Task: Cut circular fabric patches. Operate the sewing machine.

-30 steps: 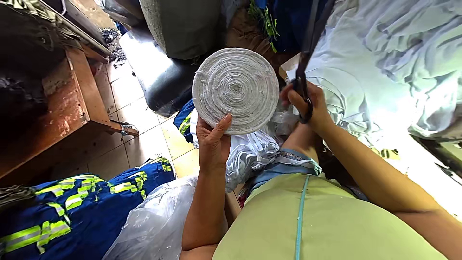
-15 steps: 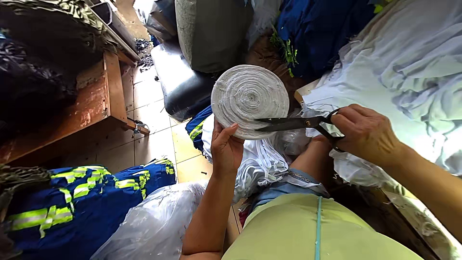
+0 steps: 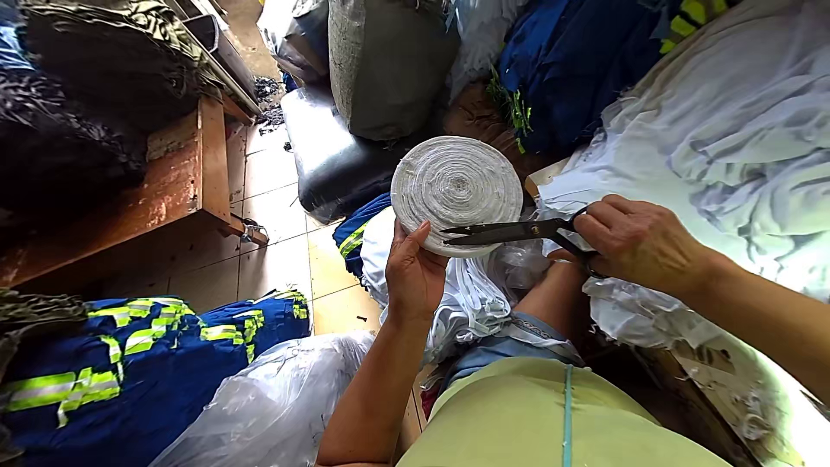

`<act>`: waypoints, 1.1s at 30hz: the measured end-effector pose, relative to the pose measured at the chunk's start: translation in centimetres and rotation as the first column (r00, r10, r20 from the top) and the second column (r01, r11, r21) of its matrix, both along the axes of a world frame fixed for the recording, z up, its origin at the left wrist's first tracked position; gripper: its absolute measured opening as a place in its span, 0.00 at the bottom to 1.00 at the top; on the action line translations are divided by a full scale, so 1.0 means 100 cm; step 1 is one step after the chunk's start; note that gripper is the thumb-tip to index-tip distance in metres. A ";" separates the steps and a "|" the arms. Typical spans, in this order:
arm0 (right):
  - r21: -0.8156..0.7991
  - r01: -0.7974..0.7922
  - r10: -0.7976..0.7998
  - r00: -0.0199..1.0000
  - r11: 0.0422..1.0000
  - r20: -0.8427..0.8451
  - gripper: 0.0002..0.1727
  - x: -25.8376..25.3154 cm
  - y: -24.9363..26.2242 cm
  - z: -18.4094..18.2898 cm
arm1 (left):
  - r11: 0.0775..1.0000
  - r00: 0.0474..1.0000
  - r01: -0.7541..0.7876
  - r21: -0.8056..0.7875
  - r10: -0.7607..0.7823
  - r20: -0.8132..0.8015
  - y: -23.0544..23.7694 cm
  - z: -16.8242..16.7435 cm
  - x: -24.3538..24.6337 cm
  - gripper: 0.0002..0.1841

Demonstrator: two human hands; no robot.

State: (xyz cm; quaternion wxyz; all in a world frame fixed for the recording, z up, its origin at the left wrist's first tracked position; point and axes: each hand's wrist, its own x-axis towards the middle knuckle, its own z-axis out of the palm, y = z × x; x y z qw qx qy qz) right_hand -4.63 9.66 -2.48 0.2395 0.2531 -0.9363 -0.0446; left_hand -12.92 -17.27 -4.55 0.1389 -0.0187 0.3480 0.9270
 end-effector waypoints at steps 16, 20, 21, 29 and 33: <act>-0.016 0.045 -0.045 0.998 0.999 0.055 0.30 0.003 -0.008 0.015 | 0.998 0.999 -0.037 0.041 0.037 -0.003 0.011 0.002 0.004 0.20; 0.011 0.057 -0.057 0.998 0.998 0.027 0.28 0.003 -0.014 0.019 | 0.998 0.999 -0.034 0.055 0.034 0.002 0.014 0.004 0.007 0.20; 0.016 0.056 -0.056 0.998 0.998 0.019 0.27 0.003 -0.014 0.019 | 0.998 0.999 -0.034 0.057 0.034 0.002 0.015 0.005 0.007 0.20; 0.009 0.032 -0.033 0.997 0.999 0.068 0.16 0.006 -0.005 0.015 | 0.996 0.999 -0.033 0.079 0.030 0.045 0.022 0.004 0.009 0.18; -0.284 0.078 -0.026 0.983 0.956 0.184 0.24 0.011 0.001 0.009 | 0.994 0.999 -0.038 0.100 0.038 0.008 0.025 -0.003 0.006 0.19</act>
